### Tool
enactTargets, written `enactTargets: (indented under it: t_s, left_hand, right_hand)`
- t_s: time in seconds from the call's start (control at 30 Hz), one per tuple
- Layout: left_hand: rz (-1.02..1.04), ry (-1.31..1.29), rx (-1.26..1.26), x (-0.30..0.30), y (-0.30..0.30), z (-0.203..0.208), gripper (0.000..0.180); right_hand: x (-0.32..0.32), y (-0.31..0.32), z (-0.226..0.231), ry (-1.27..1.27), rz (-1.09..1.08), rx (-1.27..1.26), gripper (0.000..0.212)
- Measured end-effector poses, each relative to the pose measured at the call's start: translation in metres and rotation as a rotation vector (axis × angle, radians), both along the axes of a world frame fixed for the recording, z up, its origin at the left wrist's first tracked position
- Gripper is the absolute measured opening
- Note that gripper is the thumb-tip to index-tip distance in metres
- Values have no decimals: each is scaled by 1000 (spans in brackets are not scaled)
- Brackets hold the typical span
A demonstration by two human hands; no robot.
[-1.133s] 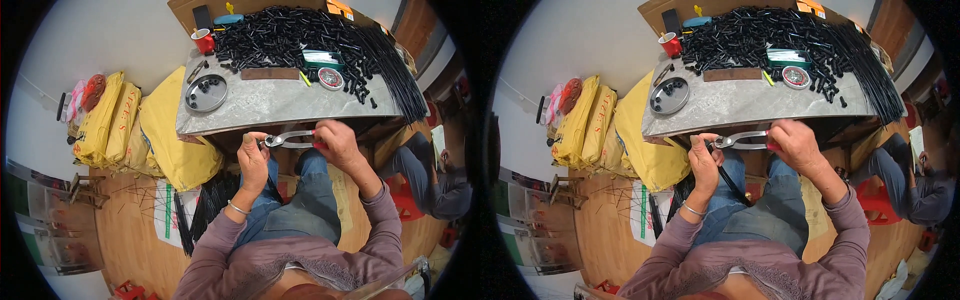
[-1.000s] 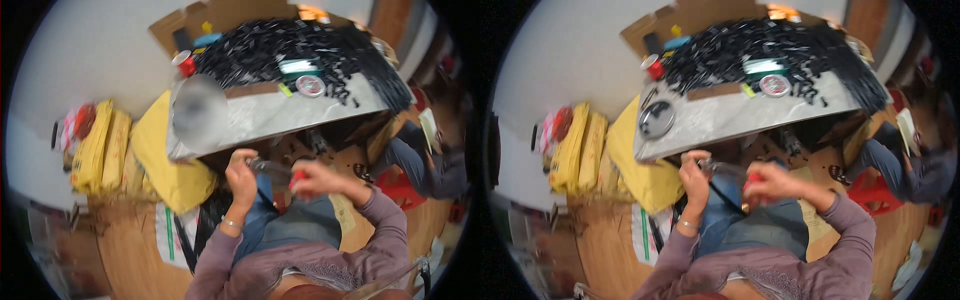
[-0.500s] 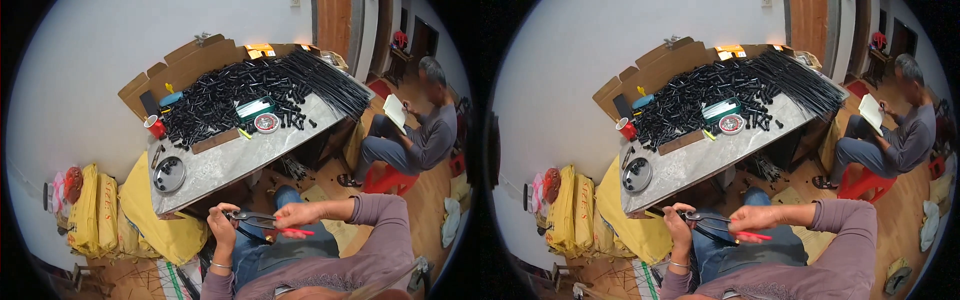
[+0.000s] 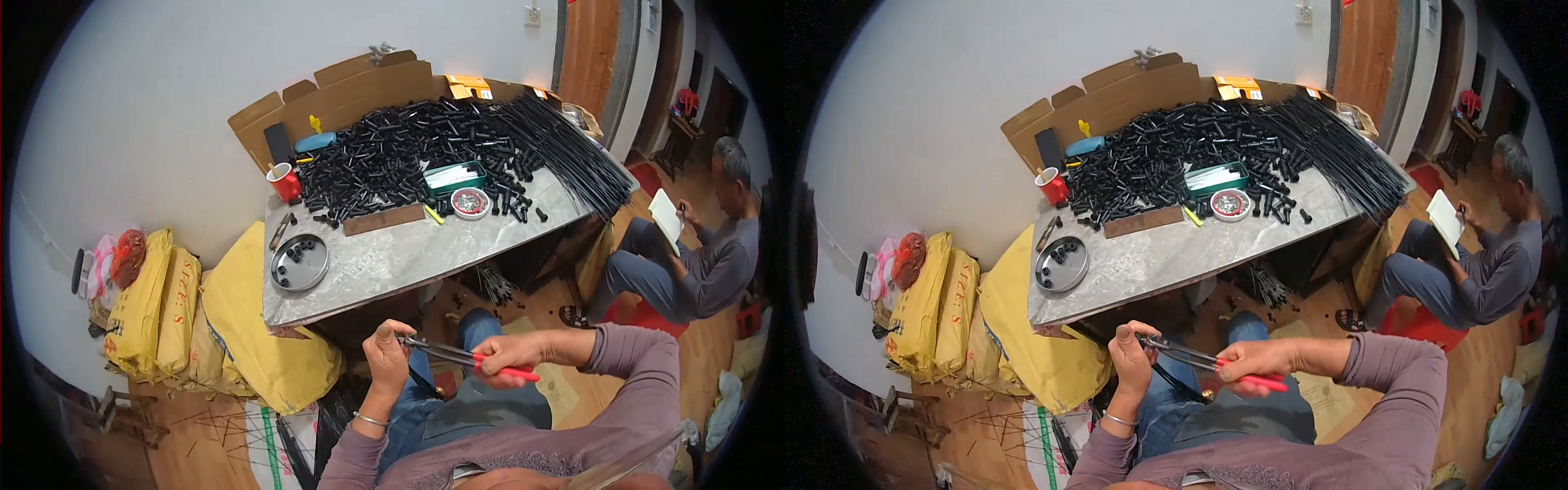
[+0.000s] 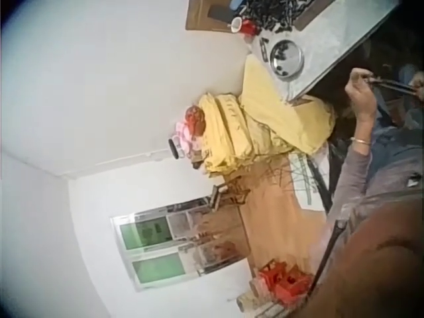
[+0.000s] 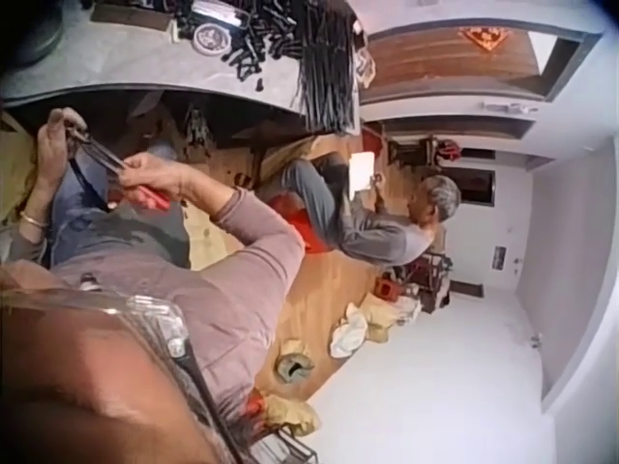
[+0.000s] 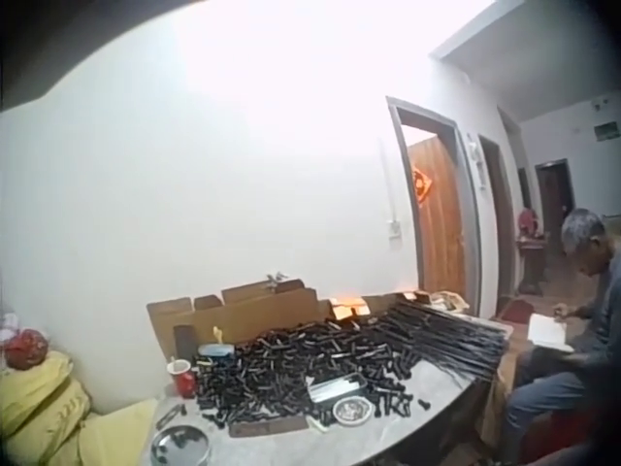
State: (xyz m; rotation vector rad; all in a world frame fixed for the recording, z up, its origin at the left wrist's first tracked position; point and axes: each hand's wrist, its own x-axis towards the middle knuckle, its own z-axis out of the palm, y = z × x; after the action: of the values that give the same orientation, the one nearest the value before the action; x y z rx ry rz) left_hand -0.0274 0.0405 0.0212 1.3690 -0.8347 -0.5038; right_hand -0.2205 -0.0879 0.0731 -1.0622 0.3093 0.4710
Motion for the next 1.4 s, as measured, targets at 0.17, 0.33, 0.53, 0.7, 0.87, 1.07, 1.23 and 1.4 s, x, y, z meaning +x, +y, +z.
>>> enactTargets:
  t_s: [0.17, 0.33, 0.53, 0.7, 0.87, 1.07, 1.23, 1.4]
  left_hand:
    - [15, 35, -37, 3, -10, -2, 65]
    - [11, -19, -71, 9, -13, -1, 65]
    - [-37, -9, -16, 8, -11, -4, 72]
    - [11, 177, -2, 12, -6, -8, 74]
    - [-44, 152, -12, 7, -9, 0, 75]
    - [-116, 217, 3, 11, -12, -3, 76]
    - [-154, 296, 27, 14, -12, -2, 77]
    - [-186, 331, 25, 16, -12, -3, 77]
  right_hand:
    - [14, -27, 15, -150, 247, -934, 34]
    - [17, -19, 19, -38, -68, -518, 20]
    - [9, -36, -20, 32, 189, 124, 28]
    - [33, -13, 34, -61, 175, -988, 27]
    - [19, -3, -5, 90, 67, -111, 39]
    - [26, 1, 9, 48, -31, -171, 41]
    - [26, -11, 2, 69, 86, -214, 41]
    - [26, -7, -4, 40, 57, -186, 41]
